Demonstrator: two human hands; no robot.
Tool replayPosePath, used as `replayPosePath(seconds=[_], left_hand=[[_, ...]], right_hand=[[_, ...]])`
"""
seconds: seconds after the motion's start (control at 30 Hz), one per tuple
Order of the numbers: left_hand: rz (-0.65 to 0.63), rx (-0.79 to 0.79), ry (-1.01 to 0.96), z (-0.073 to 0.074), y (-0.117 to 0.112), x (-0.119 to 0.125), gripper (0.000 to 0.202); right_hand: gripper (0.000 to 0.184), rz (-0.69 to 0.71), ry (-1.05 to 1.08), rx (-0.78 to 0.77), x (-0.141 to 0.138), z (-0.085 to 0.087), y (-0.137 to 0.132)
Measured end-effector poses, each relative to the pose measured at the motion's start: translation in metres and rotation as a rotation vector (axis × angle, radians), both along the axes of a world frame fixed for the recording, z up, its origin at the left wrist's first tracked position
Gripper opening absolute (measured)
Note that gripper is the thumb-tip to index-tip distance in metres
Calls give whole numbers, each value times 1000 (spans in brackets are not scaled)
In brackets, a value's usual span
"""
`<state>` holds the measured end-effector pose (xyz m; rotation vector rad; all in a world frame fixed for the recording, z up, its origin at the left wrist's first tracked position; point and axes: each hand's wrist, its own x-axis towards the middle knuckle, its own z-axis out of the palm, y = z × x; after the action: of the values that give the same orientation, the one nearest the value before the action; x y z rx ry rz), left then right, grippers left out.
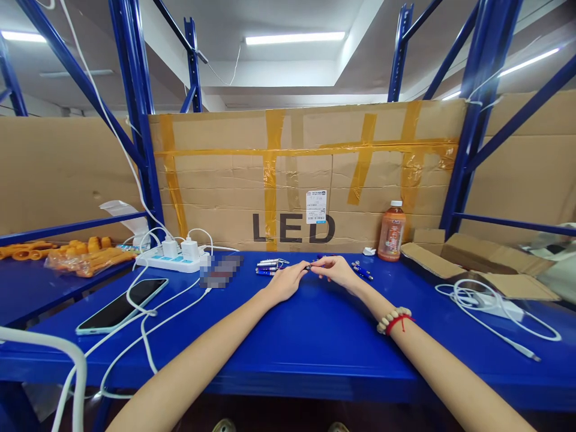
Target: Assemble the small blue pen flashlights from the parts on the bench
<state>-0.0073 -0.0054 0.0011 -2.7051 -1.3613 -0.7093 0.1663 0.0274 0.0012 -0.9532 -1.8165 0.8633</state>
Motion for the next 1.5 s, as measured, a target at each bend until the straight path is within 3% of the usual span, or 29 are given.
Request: replayPosePath(seconds=[0.1,0.23,0.77,1.17,1.5], left_hand=[[-47,46,43,-1,-1,1,23],[18,34,79,0,-3,2,20],[9,81,121,-1,-4,2,18],[89,116,179,0,-3,5,18],[89,78,95,4,-5,5,19]], right_hand=[[37,34,-18,-71,3,0,-2],[38,24,4,-112,2,0,-5],[43,43,-38,-105,-1,2,-10],[30,-26,-40,-297,-2,9,-16],[33,-12,22,-313,-2,11,-15]])
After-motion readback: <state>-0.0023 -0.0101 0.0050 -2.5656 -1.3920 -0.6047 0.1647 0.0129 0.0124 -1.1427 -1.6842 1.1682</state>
